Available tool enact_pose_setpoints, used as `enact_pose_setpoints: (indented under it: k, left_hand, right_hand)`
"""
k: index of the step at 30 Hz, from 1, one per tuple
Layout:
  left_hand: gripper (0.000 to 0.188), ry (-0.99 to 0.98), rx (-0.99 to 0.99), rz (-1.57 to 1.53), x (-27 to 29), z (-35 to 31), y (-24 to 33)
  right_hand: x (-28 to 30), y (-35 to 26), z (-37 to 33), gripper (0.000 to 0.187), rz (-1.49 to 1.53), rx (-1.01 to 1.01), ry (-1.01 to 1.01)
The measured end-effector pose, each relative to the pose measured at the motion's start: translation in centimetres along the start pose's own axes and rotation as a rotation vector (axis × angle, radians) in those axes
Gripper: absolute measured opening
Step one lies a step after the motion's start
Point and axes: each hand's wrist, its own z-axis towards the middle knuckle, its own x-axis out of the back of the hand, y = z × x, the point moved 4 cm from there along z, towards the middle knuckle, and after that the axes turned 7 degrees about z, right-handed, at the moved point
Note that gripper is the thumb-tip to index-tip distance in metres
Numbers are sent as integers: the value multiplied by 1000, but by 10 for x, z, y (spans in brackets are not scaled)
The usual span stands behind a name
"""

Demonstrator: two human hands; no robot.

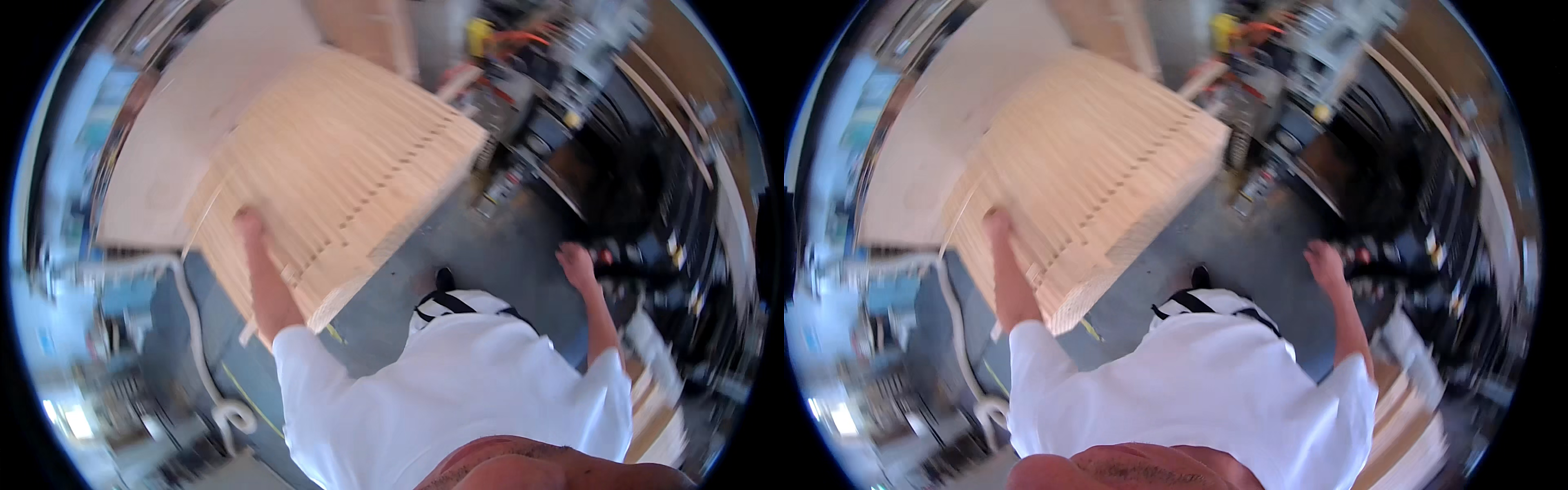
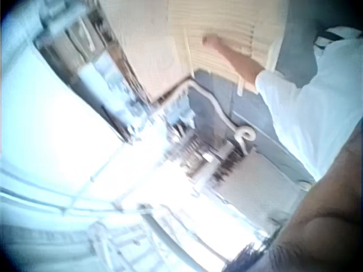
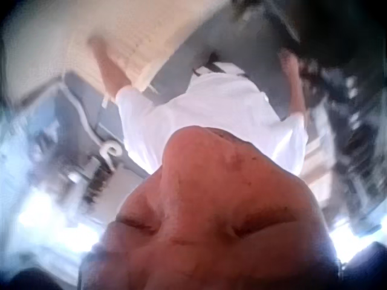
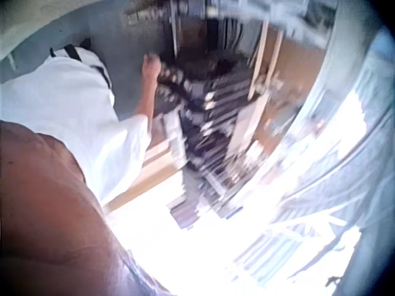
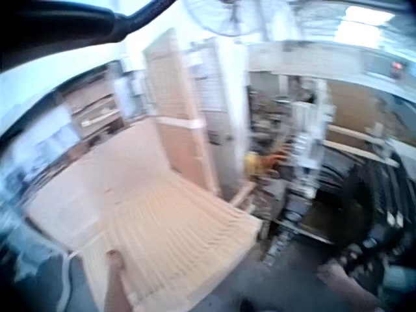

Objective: The person repeatedly picks up thin wooden slats from a machine output area and stacks them onto a growing pile on a nearby table. The person handles the slats one by one, aligning them carefully to form a neat stack.

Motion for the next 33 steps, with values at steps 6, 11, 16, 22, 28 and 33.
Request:
enact_pose_setpoints:
  k: [6,11,16,22,28,33]
  left_hand:
    - [28,278,-542,-221,24,-52,108]
    - [30,-262,-849,-632,39,-320,267]
    - [37,-1368,-1110,-565,-49,-579,336]
    - [39,-2033,-1317,-121,-60,-781,260]
    - [41,-2327,-1360,169,-32,-869,172]
    - [47,-2433,-1288,408,2,-919,120]
  right_hand:
    - [-6,-11,-50,33,12,-201,4]
    - [4,-24,-104,26,147,-50,278]
    - [18,-53,-234,29,220,-291,566]
    - [-15,-94,-448,28,152,-908,1005]
    - [-89,-190,-645,29,-226,-1444,1615]
    - [-174,-195,-764,58,43,-1777,1948]
